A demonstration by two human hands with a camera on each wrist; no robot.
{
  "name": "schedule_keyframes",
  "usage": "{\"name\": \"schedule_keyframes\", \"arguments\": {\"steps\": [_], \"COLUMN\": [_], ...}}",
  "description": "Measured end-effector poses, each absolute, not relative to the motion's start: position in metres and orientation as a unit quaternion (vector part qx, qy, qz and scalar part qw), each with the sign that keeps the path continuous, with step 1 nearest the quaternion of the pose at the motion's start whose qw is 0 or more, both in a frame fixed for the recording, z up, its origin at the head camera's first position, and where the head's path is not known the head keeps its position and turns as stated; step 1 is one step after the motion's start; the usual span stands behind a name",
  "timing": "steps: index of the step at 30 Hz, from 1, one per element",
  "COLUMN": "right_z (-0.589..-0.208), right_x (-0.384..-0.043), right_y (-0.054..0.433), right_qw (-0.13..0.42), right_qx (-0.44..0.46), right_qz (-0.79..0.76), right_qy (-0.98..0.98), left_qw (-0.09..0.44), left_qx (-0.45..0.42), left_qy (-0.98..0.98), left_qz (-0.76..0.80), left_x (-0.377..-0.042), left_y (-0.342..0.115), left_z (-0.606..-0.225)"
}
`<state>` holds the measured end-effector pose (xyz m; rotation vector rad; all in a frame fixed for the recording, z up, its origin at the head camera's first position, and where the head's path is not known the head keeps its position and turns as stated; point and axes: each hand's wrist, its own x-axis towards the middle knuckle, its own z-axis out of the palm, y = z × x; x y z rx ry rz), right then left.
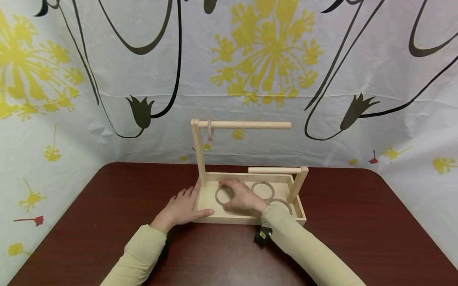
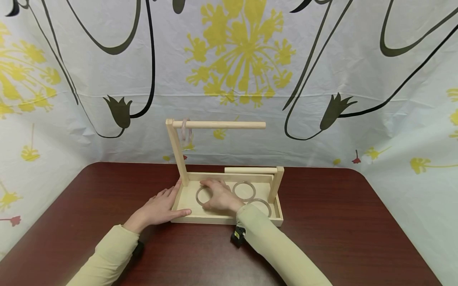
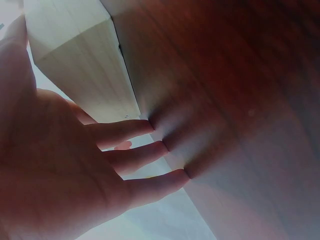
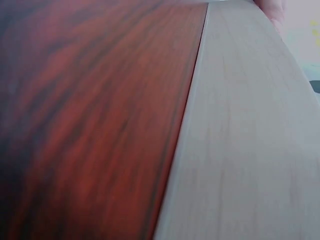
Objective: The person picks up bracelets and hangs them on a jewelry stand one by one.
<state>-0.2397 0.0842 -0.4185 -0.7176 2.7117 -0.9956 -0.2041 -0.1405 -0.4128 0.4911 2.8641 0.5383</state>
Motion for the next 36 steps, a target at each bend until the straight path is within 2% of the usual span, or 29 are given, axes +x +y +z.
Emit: {"name": "schedule_keyframes", "arguments": {"steps": [16, 36], "right_z": [-0.417, -0.407], "right_x": [-0.236, -0.221], "right_y": [0.082, 0.089], "right_qw": [0.08, 0.051], "right_qx": [-0.22, -0.269], "right_qz": [-0.386, -0.412], "right_qy": [0.892, 0.869], "left_qw": [0.091, 0.097], "left_qx": [0.167, 0.161], "left_qy": [0.965, 0.967], "left_qz": [0.178, 0.171], "left_x": [-0.205, -0.205], "left_y": [-0.139, -0.14], "left_z": [-0.414, -0.413]}}
